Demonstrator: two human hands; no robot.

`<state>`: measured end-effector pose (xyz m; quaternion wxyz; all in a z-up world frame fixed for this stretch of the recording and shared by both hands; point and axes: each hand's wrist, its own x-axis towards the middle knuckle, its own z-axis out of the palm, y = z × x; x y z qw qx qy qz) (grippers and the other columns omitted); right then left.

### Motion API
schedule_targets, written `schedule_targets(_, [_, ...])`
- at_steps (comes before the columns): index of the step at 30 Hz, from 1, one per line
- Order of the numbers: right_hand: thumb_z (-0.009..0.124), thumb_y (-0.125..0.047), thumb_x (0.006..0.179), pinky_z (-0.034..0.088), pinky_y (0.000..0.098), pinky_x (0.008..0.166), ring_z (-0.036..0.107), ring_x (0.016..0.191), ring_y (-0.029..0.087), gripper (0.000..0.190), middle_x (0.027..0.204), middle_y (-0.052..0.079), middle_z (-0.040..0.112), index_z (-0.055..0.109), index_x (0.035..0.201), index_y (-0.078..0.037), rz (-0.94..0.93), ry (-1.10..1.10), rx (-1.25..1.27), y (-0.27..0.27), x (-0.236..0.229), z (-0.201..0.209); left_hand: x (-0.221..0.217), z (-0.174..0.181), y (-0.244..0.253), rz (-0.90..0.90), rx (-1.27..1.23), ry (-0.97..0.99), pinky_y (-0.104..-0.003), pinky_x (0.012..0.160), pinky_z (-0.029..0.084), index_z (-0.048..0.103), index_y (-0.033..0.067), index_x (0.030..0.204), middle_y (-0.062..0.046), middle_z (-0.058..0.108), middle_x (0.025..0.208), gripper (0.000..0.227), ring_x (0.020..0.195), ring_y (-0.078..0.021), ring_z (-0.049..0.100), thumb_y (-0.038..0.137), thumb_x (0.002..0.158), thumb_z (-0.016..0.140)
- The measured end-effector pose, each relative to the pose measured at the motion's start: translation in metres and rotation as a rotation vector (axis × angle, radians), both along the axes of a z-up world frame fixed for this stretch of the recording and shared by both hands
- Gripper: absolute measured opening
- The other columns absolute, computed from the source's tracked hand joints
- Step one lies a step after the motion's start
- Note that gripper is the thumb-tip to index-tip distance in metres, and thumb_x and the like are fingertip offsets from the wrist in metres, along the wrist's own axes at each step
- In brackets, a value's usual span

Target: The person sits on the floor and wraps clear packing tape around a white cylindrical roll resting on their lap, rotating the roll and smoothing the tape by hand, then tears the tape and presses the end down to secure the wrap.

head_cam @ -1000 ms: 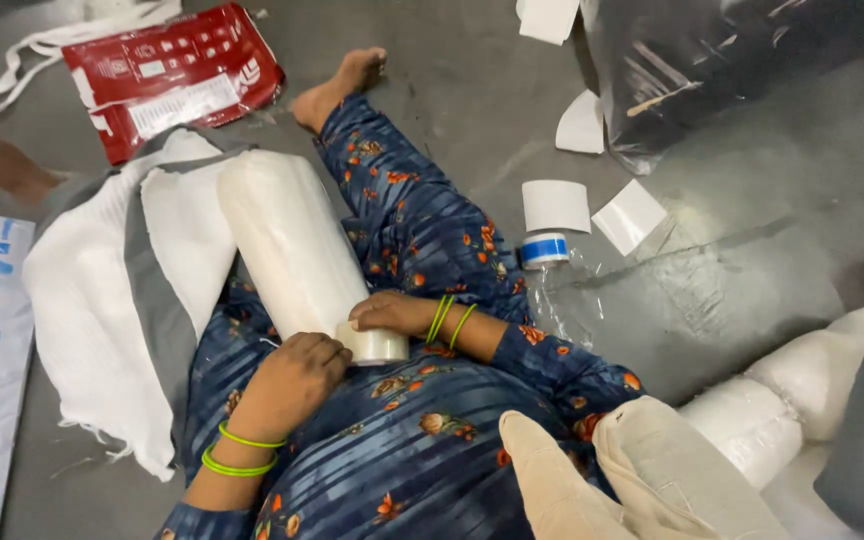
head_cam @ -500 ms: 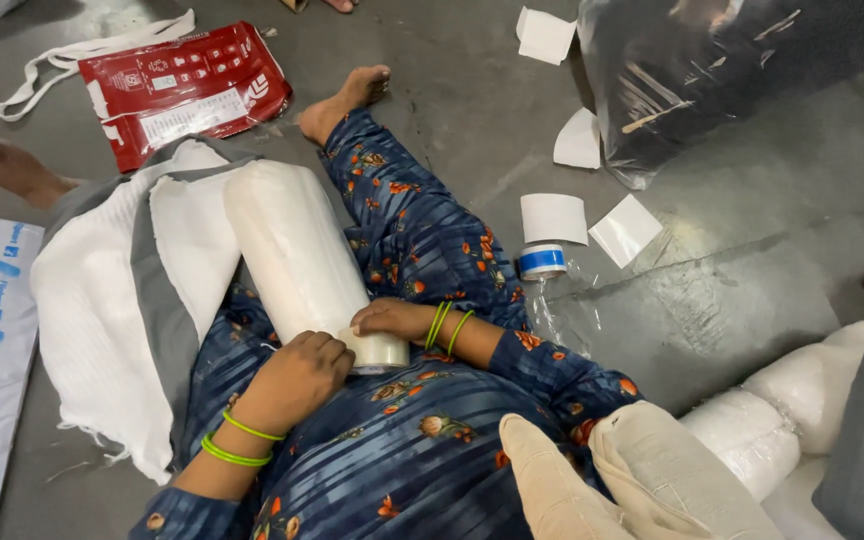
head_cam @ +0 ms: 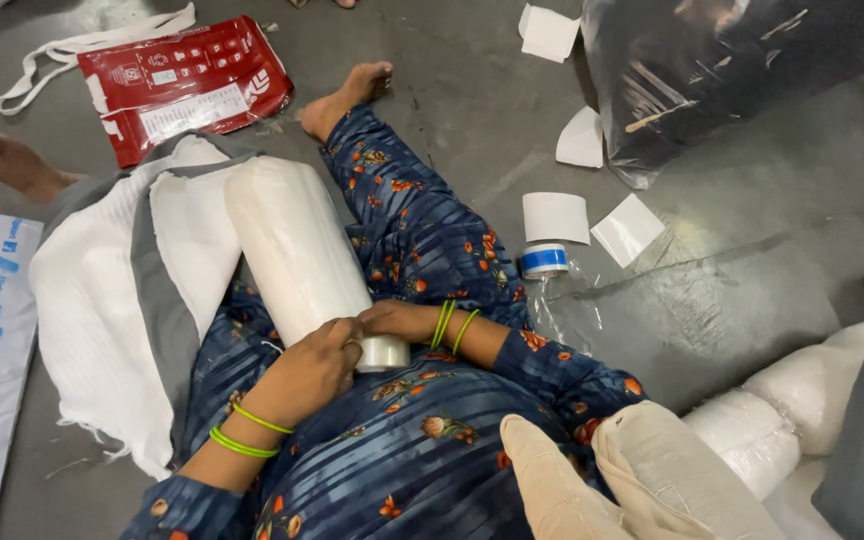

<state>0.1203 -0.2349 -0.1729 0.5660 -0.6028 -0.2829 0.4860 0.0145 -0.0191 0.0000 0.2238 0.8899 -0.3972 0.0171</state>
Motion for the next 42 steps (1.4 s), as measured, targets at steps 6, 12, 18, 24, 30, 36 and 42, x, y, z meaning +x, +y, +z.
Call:
schedule_targets(6, [0.056, -0.028, 0.108, 0.046, 0.0293, 0.1, 0.059, 0.11, 0.013, 0.039, 0.118, 0.006, 0.069, 0.067, 0.127, 0.005, 0.009, 0.074, 0.121, -0.01, -0.005, 0.009, 0.003, 0.004, -0.003, -0.003, -0.057, 0.017, -0.04, 0.09, 0.052, 0.064, -0.0003, 0.084, -0.016, 0.058, 0.11, 0.015, 0.101, -0.0326, 0.063, 0.007, 0.071, 0.07])
schedule_targets(12, [0.058, -0.036, 0.099, 0.053, 0.0335, 0.091, 0.069, 0.103, 0.02, 0.049, 0.115, 0.015, 0.074, 0.063, 0.131, 0.0, 0.022, -0.236, -0.109, -0.007, -0.016, 0.06, 0.007, -0.001, 0.001, 0.079, -0.13, 0.19, -0.041, 0.083, 0.055, 0.064, -0.0011, 0.08, -0.014, 0.059, 0.108, 0.011, 0.093, -0.0329, 0.065, 0.005, 0.071, 0.068])
schedule_targets(18, [0.055, -0.04, 0.101, 0.055, 0.036, 0.088, 0.072, 0.1, 0.026, 0.047, 0.112, 0.019, 0.074, 0.067, 0.124, 0.0, 0.076, -0.501, -0.105, -0.004, -0.017, 0.073, 0.003, -0.007, 0.006, 0.157, -0.205, 0.168, -0.042, 0.078, 0.057, 0.064, 0.0002, 0.08, -0.012, 0.062, 0.106, 0.009, 0.085, -0.0341, 0.069, 0.005, 0.073, 0.067])
schedule_targets(24, [0.06, -0.022, 0.095, 0.056, 0.0337, 0.085, 0.067, 0.097, 0.017, 0.039, 0.111, 0.01, 0.075, 0.067, 0.127, -0.001, -0.004, -0.252, 0.002, -0.005, -0.015, 0.0, -0.003, -0.034, 0.017, 0.259, -0.24, 0.221, -0.046, 0.076, 0.056, 0.068, 0.0009, 0.101, -0.016, 0.061, 0.115, 0.025, 0.086, -0.0389, 0.068, 0.012, 0.079, 0.072])
schedule_targets(30, [0.063, -0.028, 0.101, 0.052, 0.0278, 0.082, 0.065, 0.095, 0.011, 0.036, 0.107, 0.003, 0.072, 0.067, 0.126, -0.002, -0.085, 0.131, 0.049, -0.02, -0.016, 0.043, -0.003, -0.043, 0.033, 0.226, -0.419, 0.301, -0.041, 0.092, 0.056, 0.068, 0.0022, 0.107, -0.016, 0.059, 0.122, 0.016, 0.107, -0.0341, 0.066, 0.01, 0.093, 0.071])
schedule_targets(36, [0.063, -0.028, 0.102, 0.05, 0.0264, 0.087, 0.064, 0.097, 0.012, 0.038, 0.108, 0.005, 0.071, 0.068, 0.126, 0.002, -0.095, 0.119, 0.038, -0.014, -0.017, 0.063, -0.011, -0.038, 0.038, 0.238, -0.561, 0.366, -0.038, 0.106, 0.056, 0.073, 0.0019, 0.11, -0.011, 0.062, 0.126, 0.021, 0.131, -0.0301, 0.064, -0.006, 0.092, 0.066])
schedule_targets(42, [0.063, -0.026, 0.101, 0.05, 0.0254, 0.089, 0.066, 0.099, 0.011, 0.039, 0.11, 0.004, 0.073, 0.068, 0.127, 0.002, -0.095, 0.132, 0.051, -0.011, -0.017, 0.075, -0.012, -0.032, 0.036, 0.169, -0.591, 0.31, -0.038, 0.105, 0.055, 0.074, 0.0045, 0.112, -0.01, 0.063, 0.125, 0.027, 0.13, -0.0306, 0.063, 0.003, 0.087, 0.079])
